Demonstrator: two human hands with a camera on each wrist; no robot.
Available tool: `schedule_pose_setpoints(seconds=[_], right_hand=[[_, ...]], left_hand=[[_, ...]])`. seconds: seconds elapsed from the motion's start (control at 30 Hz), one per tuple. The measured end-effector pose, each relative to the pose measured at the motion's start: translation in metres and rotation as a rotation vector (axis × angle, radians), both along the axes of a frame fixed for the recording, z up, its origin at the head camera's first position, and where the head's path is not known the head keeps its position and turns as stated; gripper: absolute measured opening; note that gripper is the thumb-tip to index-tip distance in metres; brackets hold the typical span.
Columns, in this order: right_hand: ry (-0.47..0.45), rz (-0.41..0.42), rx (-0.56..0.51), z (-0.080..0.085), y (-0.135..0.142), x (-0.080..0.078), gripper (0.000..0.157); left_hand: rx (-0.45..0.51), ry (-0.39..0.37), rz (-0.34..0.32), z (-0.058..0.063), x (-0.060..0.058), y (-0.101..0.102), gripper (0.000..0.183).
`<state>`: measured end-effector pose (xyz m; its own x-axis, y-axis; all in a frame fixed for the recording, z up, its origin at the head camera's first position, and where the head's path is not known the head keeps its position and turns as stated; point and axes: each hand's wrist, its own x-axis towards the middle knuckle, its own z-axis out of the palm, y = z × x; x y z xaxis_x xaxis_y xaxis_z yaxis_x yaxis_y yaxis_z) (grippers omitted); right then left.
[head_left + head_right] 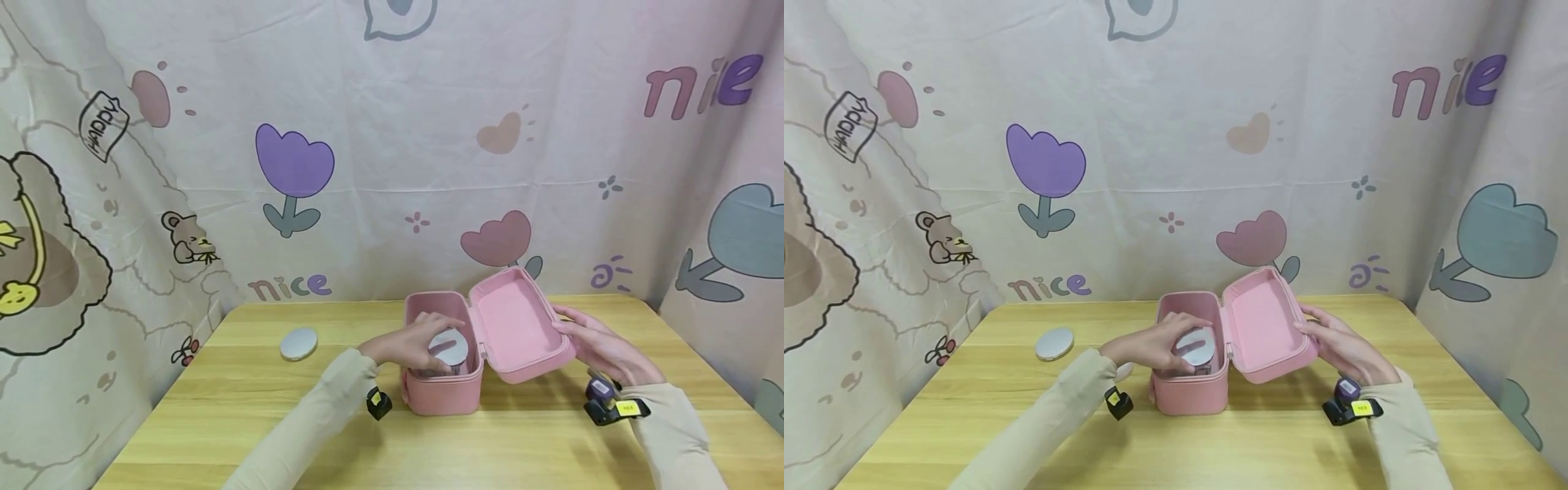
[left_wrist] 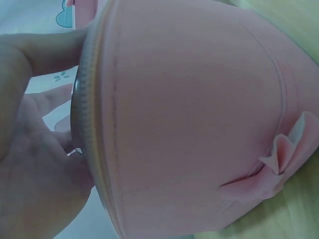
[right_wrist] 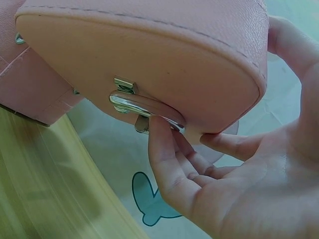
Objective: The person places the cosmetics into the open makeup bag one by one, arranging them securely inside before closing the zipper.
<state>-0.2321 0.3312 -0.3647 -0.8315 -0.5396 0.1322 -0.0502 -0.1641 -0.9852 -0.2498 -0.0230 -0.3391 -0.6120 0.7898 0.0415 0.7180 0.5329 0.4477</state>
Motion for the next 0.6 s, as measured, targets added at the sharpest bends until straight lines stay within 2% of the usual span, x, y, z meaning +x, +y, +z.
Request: schedule_pose_setpoints(seconds=[0.3,0.4,0.6], right_hand=[[0.017,0.067,-0.045,-0.0014,-0.0001,-0.0017,0.036],[0.021,0.082,-0.054,-0.0013,-0.0003,-0.0018,0.036],[0.008,0.059,-0.041,-0.0008,-0.0002,-0.0010,0.035]], left_hand=[[-0.053,-0.008,-0.003,-0.0022,0.0035,0.0014,0.075],[-0.059,-0.035,0.001,-0.0006,0.0045,0.0004,0.076],[-0.059,-0.101,0.038,0.0064,0.0058,-0.0031,0.079]])
